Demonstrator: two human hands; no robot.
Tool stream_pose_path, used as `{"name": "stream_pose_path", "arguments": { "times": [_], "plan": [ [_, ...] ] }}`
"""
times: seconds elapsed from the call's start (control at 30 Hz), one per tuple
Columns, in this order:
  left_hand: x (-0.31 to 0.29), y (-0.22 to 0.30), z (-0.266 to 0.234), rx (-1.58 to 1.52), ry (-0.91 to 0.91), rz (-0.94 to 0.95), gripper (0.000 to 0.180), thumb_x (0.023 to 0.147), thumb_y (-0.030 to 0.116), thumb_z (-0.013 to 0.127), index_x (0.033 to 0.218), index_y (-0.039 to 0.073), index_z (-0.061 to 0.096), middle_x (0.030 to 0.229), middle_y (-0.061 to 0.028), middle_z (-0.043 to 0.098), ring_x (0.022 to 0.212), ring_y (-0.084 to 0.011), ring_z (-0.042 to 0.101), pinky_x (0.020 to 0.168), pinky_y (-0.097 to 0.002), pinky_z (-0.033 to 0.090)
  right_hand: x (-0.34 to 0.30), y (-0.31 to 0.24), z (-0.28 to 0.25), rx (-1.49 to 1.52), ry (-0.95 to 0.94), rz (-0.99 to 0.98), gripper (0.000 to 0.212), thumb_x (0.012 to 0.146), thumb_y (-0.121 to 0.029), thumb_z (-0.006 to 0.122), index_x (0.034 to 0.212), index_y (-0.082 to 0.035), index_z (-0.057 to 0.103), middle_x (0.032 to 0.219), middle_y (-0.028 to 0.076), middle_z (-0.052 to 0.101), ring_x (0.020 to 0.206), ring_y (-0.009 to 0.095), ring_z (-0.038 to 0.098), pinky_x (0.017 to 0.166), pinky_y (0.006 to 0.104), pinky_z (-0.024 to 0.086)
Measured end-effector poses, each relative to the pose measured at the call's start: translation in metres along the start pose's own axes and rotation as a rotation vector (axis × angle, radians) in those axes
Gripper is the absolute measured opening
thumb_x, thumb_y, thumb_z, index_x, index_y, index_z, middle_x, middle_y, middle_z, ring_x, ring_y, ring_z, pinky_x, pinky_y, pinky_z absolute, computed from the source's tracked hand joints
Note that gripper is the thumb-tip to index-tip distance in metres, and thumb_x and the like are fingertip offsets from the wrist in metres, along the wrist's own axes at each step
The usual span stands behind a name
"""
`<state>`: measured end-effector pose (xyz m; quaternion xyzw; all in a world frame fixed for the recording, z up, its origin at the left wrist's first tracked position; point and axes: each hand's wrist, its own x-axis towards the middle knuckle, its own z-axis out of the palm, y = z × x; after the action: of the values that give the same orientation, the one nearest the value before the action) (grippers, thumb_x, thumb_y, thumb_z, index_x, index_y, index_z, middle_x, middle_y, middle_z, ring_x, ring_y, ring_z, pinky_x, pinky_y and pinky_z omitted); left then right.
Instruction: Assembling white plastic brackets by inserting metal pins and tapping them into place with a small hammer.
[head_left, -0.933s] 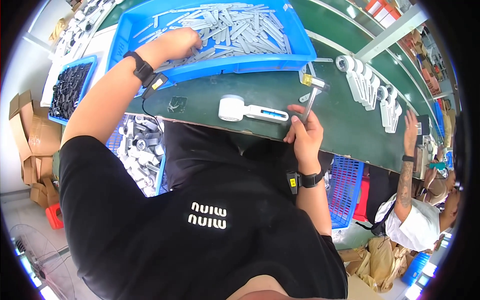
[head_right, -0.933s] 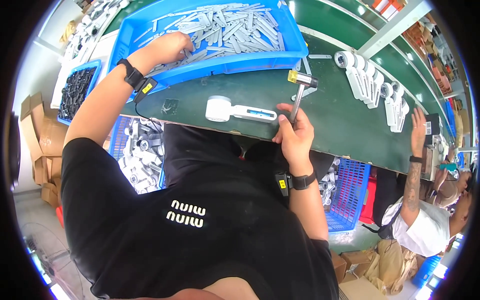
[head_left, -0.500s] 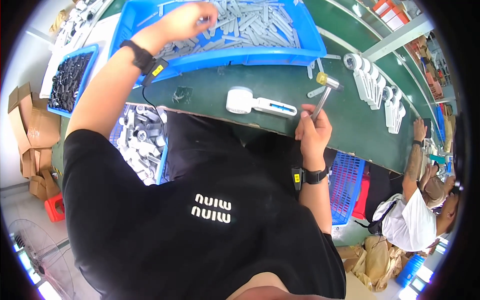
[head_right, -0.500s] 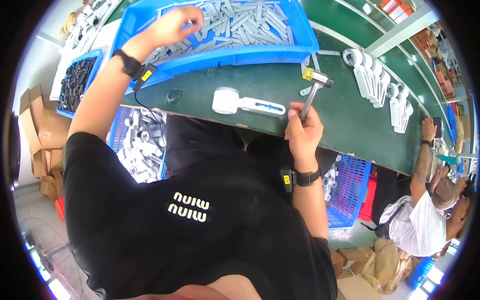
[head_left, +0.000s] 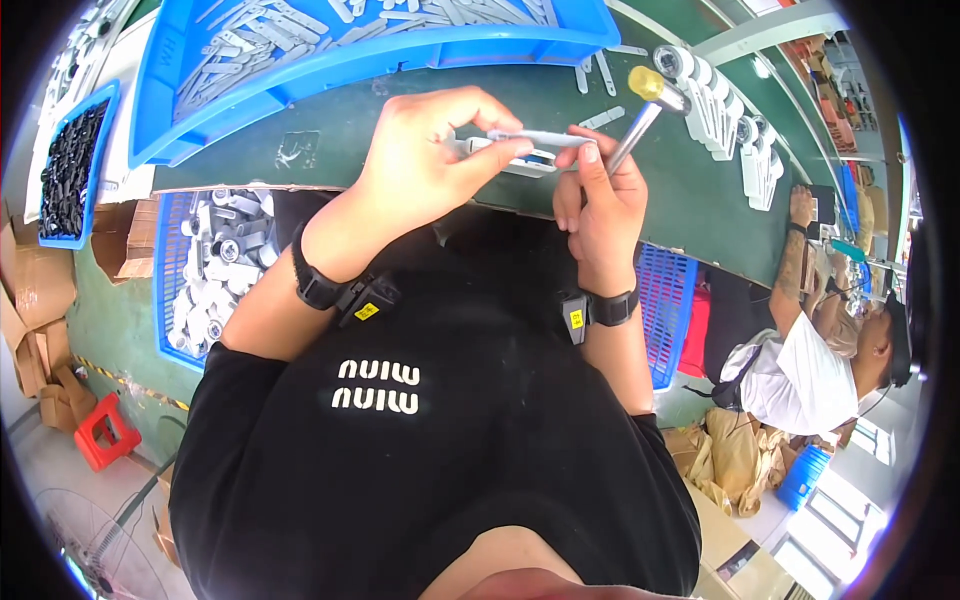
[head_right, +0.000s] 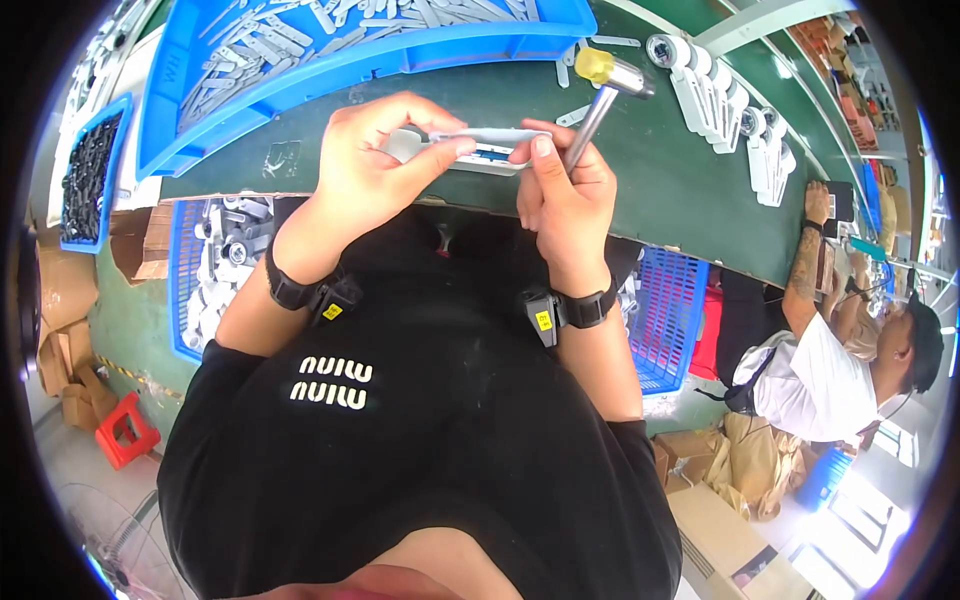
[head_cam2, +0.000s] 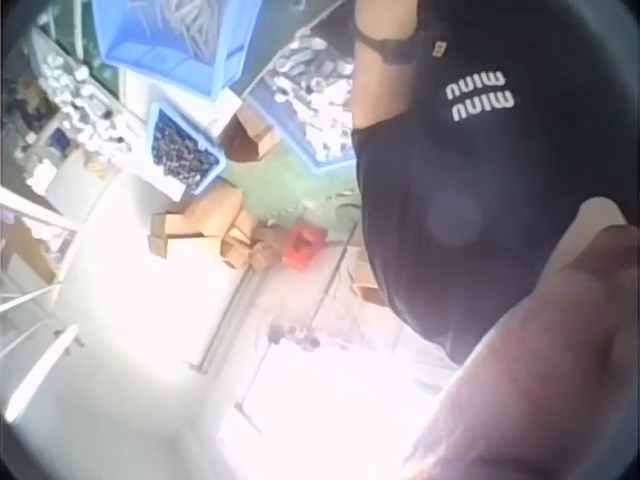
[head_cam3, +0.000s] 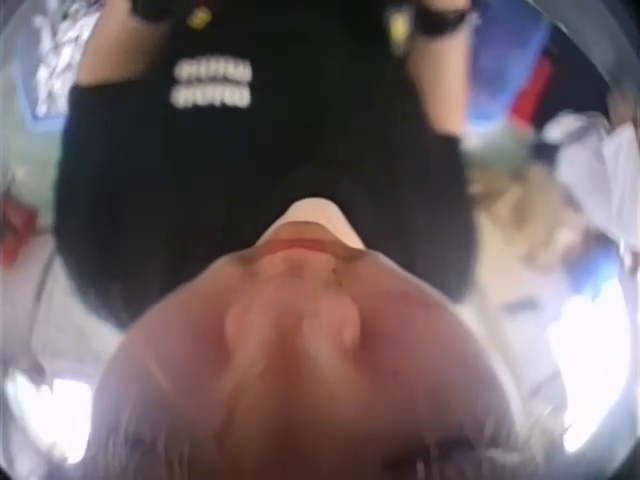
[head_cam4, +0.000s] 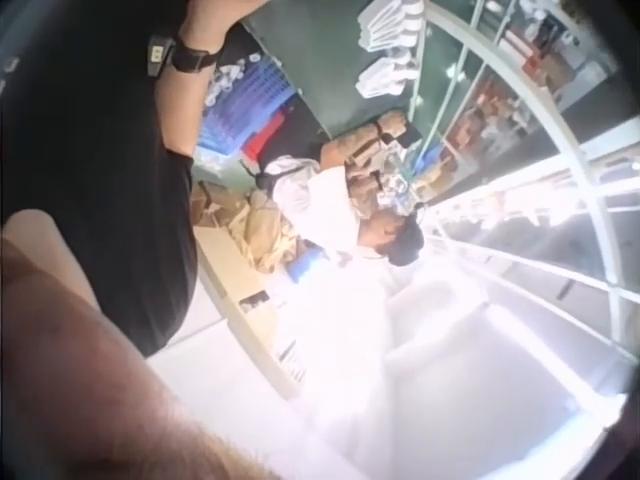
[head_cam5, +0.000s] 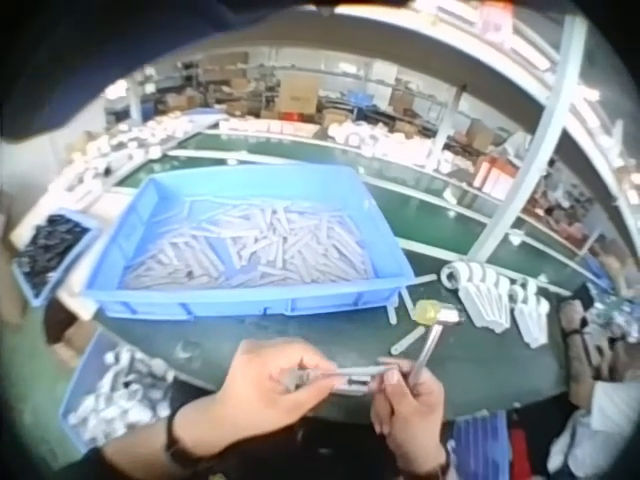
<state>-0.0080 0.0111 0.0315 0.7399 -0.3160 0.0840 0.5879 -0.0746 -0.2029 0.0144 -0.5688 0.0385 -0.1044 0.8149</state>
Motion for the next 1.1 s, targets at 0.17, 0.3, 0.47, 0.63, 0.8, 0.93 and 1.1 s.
{"name": "stream_pose_path", "arguments": {
  "times": [0.17,0.3,0.47,0.63,0.8,0.93,1.1],
  "plan": [
    [0.001,0.001,-0.009,0.14,-0.188,-0.106,0.026,0.085,0.016,0.093,0.103,0.002,0.079,0.099,-0.0066,0.081,0.085,-0.018,0.074,0.078,-0.0318,0.057,0.005,-0.005,-0.01,-0.123,0.003,0.04,0.017,0.107,-0.006,0.069,0.119,0.004,0.074,0.086,0.01,0.074,0.046,0.005,0.048,0.042,0.0237,0.039],
    [-0.007,-0.02,-0.008,0.533,-0.035,0.191,0.038,0.081,0.023,0.093,0.111,0.005,0.077,0.102,-0.0077,0.079,0.101,-0.0314,0.072,0.088,-0.0382,0.056,0.007,0.002,-0.004,-0.282,0.057,0.084,0.013,0.105,-0.009,0.073,0.112,0.001,0.075,0.084,0.006,0.076,0.048,0.002,0.048,0.044,0.0218,0.036],
    [-0.02,-0.028,-0.007,0.512,-0.103,0.078,0.041,0.081,0.022,0.092,0.116,0.007,0.077,0.107,-0.0067,0.079,0.107,-0.0305,0.071,0.099,-0.0436,0.051,0.005,0.015,0.004,-0.359,0.125,0.116,0.011,0.103,-0.01,0.076,0.108,-0.001,0.077,0.081,0.003,0.076,0.051,0.0,0.049,0.044,0.0208,0.034],
    [-0.019,-0.032,-0.005,0.495,-0.063,0.141,0.035,0.085,0.022,0.088,0.116,0.009,0.076,0.103,-0.0071,0.078,0.106,-0.0296,0.071,0.112,-0.052,0.043,0.005,0.016,0.003,-0.335,0.14,0.129,0.011,0.103,-0.01,0.076,0.109,0.0,0.077,0.08,0.003,0.076,0.051,0.001,0.049,0.044,0.0211,0.034],
    [-0.02,-0.038,-0.003,0.329,-0.064,0.041,0.029,0.084,0.018,0.091,0.108,0.008,0.078,0.104,-0.0062,0.079,0.105,-0.0288,0.073,0.114,-0.0525,0.049,0.005,0.015,0.004,-0.371,0.165,0.153,0.012,0.103,-0.011,0.077,0.107,0.0,0.077,0.077,0.0,0.071,0.05,0.001,0.048,0.044,0.0217,0.034],
    [-0.022,-0.045,-0.004,0.368,-0.092,0.194,0.022,0.086,0.017,0.089,0.102,0.007,0.079,0.103,-0.0059,0.079,0.104,-0.0278,0.073,0.117,-0.0527,0.049,0.004,0.008,-0.001,-0.489,0.151,0.191,0.011,0.101,-0.01,0.079,0.105,0.0,0.078,0.069,-0.006,0.061,0.051,0.002,0.048,0.046,0.0223,0.035],
    [-0.025,-0.047,-0.002,0.398,-0.054,0.215,0.014,0.088,0.018,0.084,0.092,0.007,0.078,0.096,-0.0031,0.075,0.102,-0.0274,0.07,0.104,-0.0482,0.052,0.009,0.007,-0.004,-0.711,0.084,0.08,0.014,0.098,-0.011,0.082,0.108,-0.001,0.08,0.067,-0.01,0.054,0.059,0.001,0.045,0.055,0.0227,0.035]
  ]
}}
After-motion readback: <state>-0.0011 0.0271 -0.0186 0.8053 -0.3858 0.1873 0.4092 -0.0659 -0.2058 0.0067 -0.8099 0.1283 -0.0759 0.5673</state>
